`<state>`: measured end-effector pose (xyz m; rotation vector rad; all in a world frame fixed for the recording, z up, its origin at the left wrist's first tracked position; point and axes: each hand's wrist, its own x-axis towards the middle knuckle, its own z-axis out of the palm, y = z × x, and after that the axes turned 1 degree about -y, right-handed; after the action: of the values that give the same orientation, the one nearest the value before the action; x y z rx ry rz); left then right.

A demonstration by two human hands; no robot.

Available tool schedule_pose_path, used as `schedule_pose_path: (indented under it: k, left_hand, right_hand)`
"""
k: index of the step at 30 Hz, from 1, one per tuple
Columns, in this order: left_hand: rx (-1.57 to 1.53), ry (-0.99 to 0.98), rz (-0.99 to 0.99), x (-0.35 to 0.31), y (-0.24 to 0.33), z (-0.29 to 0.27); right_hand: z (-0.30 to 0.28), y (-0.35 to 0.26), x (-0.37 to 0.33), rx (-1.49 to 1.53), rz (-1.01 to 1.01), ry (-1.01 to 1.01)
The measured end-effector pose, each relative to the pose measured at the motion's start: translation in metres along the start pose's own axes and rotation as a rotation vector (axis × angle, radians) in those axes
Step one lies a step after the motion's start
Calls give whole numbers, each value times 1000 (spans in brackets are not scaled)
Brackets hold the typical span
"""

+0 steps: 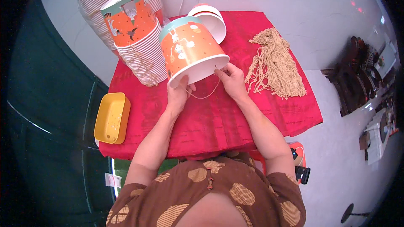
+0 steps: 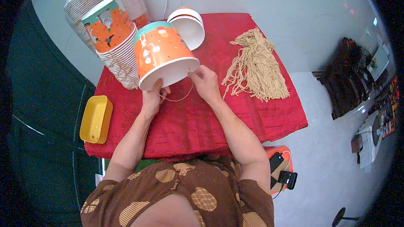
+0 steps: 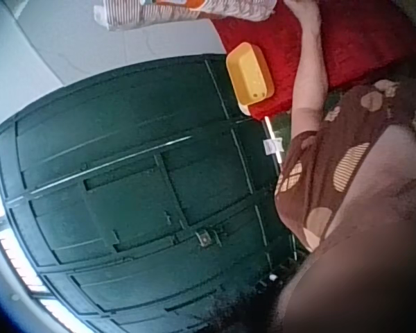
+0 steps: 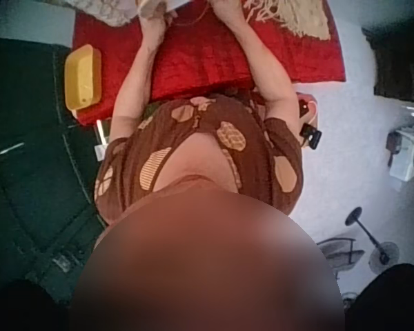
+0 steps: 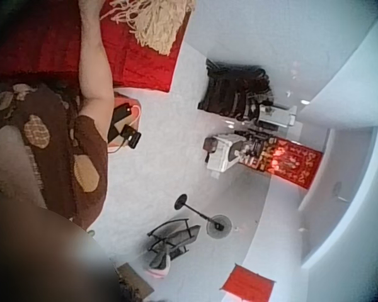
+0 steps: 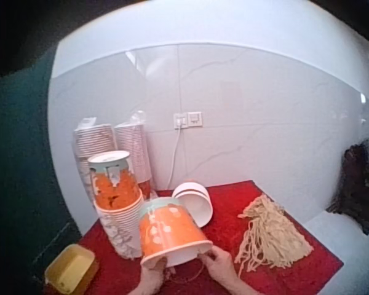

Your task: Thread a string through pre-punched holes in paper buckets.

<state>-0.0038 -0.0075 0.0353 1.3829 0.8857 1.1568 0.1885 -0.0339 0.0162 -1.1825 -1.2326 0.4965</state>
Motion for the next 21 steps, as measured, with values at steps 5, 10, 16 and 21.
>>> schedule_pose_path:
  k: [5, 10, 16, 21]
  left_hand:
    - [-134, -67, -76, 2, 2, -5]
    - [-283, -131, -268, 4, 7, -9]
    - [-389, -202, -351, 6, 5, -12]
    - [-352, -176, -322, 3, 4, -8]
  right_hand:
    - [-4, -10, -1, 113, 60, -65]
    - [-14, -12, 3, 205, 64, -183]
    - [-21, -11, 5, 278, 93, -282]
    - [-13, -16, 3, 209, 86, -212]
